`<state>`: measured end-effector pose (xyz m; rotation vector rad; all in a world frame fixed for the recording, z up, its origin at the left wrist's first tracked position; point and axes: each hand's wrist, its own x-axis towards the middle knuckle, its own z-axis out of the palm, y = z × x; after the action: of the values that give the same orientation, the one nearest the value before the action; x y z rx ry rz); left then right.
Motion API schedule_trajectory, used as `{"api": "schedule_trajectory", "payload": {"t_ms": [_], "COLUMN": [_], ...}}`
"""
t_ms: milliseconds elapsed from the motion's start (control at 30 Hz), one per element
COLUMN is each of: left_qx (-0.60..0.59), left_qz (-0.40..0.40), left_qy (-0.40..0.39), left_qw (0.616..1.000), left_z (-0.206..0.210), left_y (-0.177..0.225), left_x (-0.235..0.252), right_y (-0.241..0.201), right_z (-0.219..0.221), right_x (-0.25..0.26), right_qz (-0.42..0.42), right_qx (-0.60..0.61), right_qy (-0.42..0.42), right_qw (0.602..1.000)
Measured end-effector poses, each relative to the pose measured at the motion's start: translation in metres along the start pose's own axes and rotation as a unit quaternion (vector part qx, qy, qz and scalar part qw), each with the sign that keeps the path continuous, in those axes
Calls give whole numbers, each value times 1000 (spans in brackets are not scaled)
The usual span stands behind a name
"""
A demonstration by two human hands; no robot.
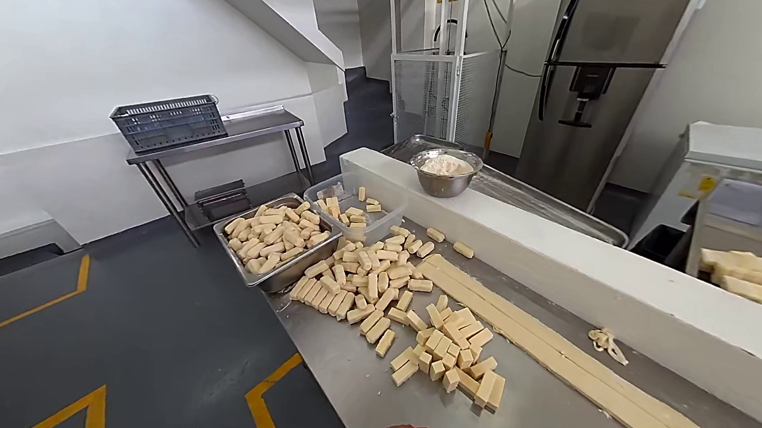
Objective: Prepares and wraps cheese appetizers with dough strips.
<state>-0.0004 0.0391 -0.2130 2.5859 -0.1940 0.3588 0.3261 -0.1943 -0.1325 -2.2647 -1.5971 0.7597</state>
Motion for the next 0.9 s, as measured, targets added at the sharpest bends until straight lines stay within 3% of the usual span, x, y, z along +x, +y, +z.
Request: {"api": "schedule_trajectory", "payload": {"t_ms": [100,233,300,367,400,467,533,600,767,900], "left_qx": [-107,-298,-444,-583,-617,-633,-613,-601,-634,-556], "left_qz": [-175,-314,-344,-352,-348,-341,-331,-324,-286,-304], "left_qy": [117,241,247,220,207,186,151,126,131,134], "left_qw": [972,869,790,699,675,670,702,720,706,762], "left_z": [-21,-53,-64,-73,-74,-74,-75,-73,-74,-66], "left_y": [51,96,101,108,111,116,117,117,116,122], "left_x": [57,90,92,90,89,87,87,87,86,91], "right_y": [-58,-104,-109,-110,-111,-119,-128,-130,-106,-114], "right_z": [26,33,15,-4,-11,-20,-22,-19,-23,-18], "right_x": [21,34,36,34,32,24,19,19,27,21], "right_qz": [-105,-134,-172,-187,-184,-173,-166,-172,-223,-181], "right_qx": [189,408,421,364,324,238,190,203,291,257], "right_qy": [50,-2,-27,-42,-44,-39,-32,-29,-33,31], "right_qw": [975,903,890,911,927,955,967,964,930,949]}}
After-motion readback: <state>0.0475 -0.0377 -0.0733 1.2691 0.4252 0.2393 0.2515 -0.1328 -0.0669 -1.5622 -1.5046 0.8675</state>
